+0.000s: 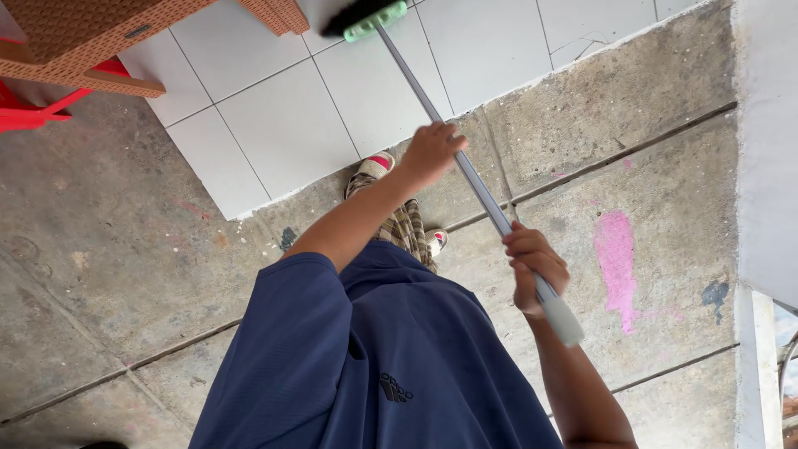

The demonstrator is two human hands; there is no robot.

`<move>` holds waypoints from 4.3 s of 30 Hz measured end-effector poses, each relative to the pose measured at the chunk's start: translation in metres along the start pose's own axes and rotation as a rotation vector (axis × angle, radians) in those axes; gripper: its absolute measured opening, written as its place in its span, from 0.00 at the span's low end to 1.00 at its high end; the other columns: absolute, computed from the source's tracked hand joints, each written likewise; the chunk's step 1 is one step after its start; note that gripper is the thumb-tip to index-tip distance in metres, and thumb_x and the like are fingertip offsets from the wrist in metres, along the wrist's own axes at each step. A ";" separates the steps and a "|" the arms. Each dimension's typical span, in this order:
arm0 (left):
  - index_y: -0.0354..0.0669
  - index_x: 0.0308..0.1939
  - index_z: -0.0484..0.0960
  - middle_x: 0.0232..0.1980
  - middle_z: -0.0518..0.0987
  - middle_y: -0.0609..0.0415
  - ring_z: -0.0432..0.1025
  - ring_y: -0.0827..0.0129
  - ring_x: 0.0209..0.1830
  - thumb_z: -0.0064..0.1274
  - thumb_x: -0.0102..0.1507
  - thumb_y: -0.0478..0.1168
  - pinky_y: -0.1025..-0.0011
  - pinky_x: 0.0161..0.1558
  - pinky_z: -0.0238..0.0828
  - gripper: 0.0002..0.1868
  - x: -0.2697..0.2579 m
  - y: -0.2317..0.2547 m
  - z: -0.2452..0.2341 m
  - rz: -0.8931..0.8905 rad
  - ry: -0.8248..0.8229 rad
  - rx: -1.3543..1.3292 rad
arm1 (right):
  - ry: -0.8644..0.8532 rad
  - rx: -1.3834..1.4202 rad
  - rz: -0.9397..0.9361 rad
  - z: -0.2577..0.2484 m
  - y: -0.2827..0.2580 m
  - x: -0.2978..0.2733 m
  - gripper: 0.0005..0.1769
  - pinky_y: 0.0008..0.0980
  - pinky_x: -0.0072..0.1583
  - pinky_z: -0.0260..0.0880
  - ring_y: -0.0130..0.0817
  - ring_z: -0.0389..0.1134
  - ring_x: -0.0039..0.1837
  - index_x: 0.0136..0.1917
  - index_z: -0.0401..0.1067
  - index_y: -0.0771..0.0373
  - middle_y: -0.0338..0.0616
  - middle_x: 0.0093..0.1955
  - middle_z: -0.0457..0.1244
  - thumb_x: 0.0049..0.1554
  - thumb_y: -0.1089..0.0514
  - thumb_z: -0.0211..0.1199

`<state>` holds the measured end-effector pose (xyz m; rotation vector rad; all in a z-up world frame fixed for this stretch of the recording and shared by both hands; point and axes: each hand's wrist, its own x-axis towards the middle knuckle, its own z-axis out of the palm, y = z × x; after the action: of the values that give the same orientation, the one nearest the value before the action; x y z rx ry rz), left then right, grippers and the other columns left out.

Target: The person is assembling and using a broom to clean the floor in a garage area.

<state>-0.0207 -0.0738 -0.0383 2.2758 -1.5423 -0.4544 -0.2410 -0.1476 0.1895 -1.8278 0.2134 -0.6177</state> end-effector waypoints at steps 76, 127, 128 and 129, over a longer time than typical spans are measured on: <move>0.43 0.29 0.77 0.32 0.75 0.54 0.70 0.64 0.44 0.58 0.65 0.48 0.59 0.59 0.69 0.16 0.063 0.201 -0.040 0.106 -0.342 -0.402 | 0.260 0.153 -0.179 -0.129 -0.090 -0.038 0.15 0.39 0.42 0.62 0.35 0.58 0.30 0.28 0.59 0.65 0.46 0.29 0.58 0.57 0.64 0.50; 0.45 0.36 0.81 0.48 0.79 0.53 0.70 0.59 0.62 0.57 0.58 0.28 0.50 0.61 0.67 0.08 0.184 -0.142 -0.009 -0.290 -0.067 0.203 | -0.236 -0.071 0.288 -0.050 0.150 0.130 0.12 0.44 0.67 0.72 0.51 0.68 0.71 0.56 0.76 0.62 0.58 0.72 0.62 0.62 0.55 0.63; 0.45 0.35 0.81 0.49 0.79 0.53 0.69 0.58 0.63 0.58 0.56 0.28 0.50 0.60 0.67 0.08 0.193 -0.155 -0.007 -0.291 -0.006 0.249 | -0.244 -0.069 0.279 -0.045 0.160 0.142 0.14 0.44 0.68 0.73 0.51 0.68 0.71 0.57 0.76 0.62 0.58 0.72 0.62 0.62 0.52 0.64; 0.46 0.33 0.81 0.49 0.79 0.53 0.69 0.58 0.64 0.58 0.54 0.28 0.50 0.58 0.67 0.08 0.200 -0.166 -0.004 -0.290 0.055 0.292 | -0.251 -0.068 0.271 -0.040 0.170 0.151 0.15 0.43 0.68 0.73 0.52 0.68 0.72 0.57 0.76 0.62 0.58 0.73 0.62 0.62 0.50 0.65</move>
<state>0.1879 -0.2026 -0.1236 2.7293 -1.3289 -0.2488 -0.1075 -0.3059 0.0872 -1.8807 0.3092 -0.1916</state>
